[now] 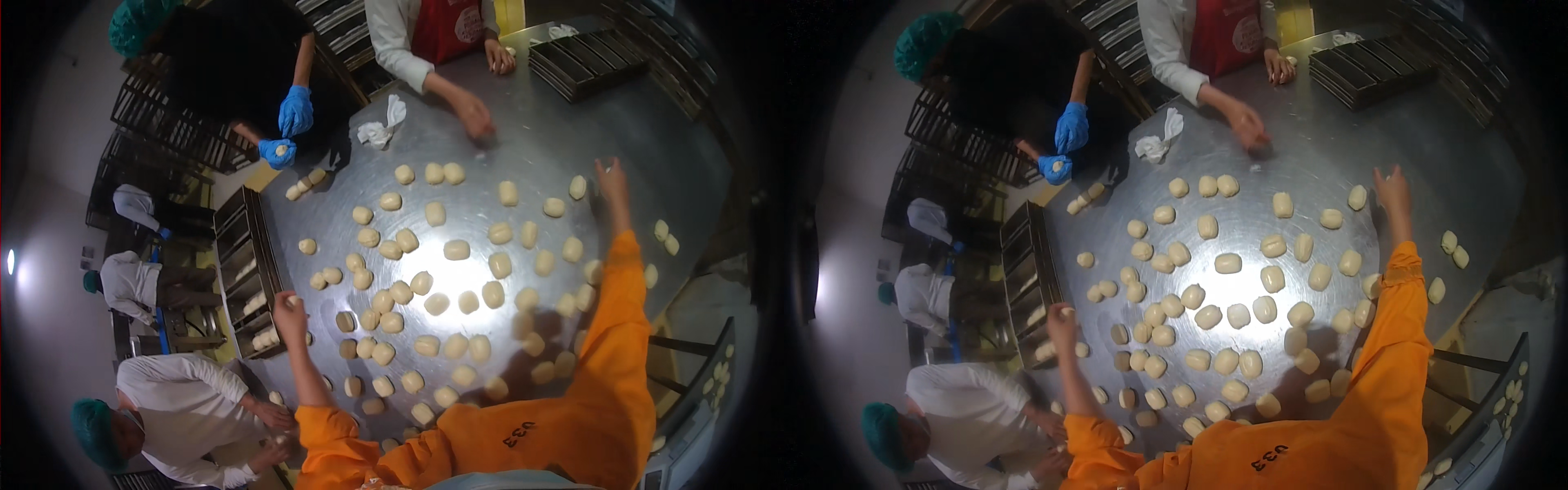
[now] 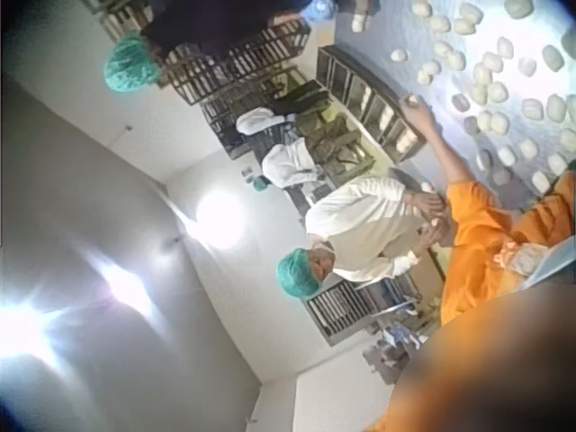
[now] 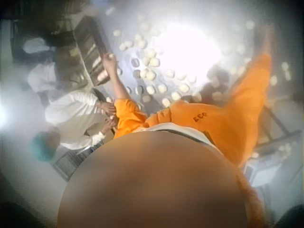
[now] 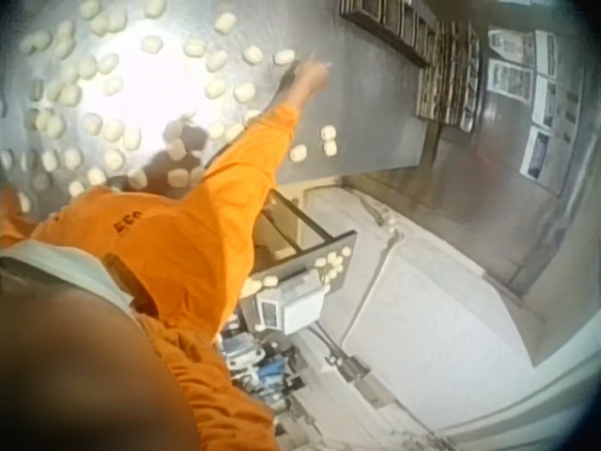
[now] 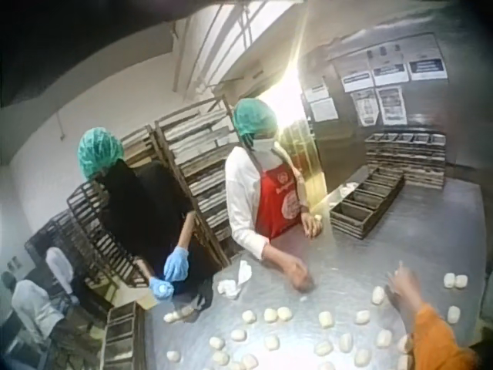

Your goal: The person stands at a stainless steel workstation in a commercial bakery, picking up small dough balls from a conveyor belt. They place each dough ball onto a digital scale to check its weight, then transfer it to a large metal table where other workers are arranging the dough.

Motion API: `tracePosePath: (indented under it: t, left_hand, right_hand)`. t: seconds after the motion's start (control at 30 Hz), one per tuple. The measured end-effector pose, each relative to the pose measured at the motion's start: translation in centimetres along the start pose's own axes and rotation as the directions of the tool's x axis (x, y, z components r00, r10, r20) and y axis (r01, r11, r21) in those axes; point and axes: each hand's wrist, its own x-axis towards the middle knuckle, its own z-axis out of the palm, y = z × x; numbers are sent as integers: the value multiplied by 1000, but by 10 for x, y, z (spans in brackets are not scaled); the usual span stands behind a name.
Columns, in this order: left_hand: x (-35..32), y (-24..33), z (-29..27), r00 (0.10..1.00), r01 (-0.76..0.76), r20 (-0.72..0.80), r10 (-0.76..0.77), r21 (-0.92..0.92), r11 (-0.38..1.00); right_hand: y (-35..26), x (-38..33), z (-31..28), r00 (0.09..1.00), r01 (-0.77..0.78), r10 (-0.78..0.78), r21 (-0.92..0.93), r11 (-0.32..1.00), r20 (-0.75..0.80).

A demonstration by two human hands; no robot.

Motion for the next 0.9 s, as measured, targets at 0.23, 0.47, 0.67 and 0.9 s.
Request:
tracePosePath:
  t: [0.23,0.47,0.67,0.9]
  left_hand:
    - [42,-119,76,966,-194,260,-3,731,655]
    - [-9,-50,-10,972,-193,-60,226,342,920]
    - [-111,-18,-27,907,-380,-255,335,-150,913]
    - [-244,6,69,762,-505,171,625,-447,738]
  right_hand:
    - [-66,30,48,903,281,-315,154,947,291]
    - [-91,-94,-2,961,264,-230,269,926,-153]
    - [-16,-356,-83,924,372,-298,386,844,-238]
    - [42,-576,-137,685,465,-685,576,673,247]
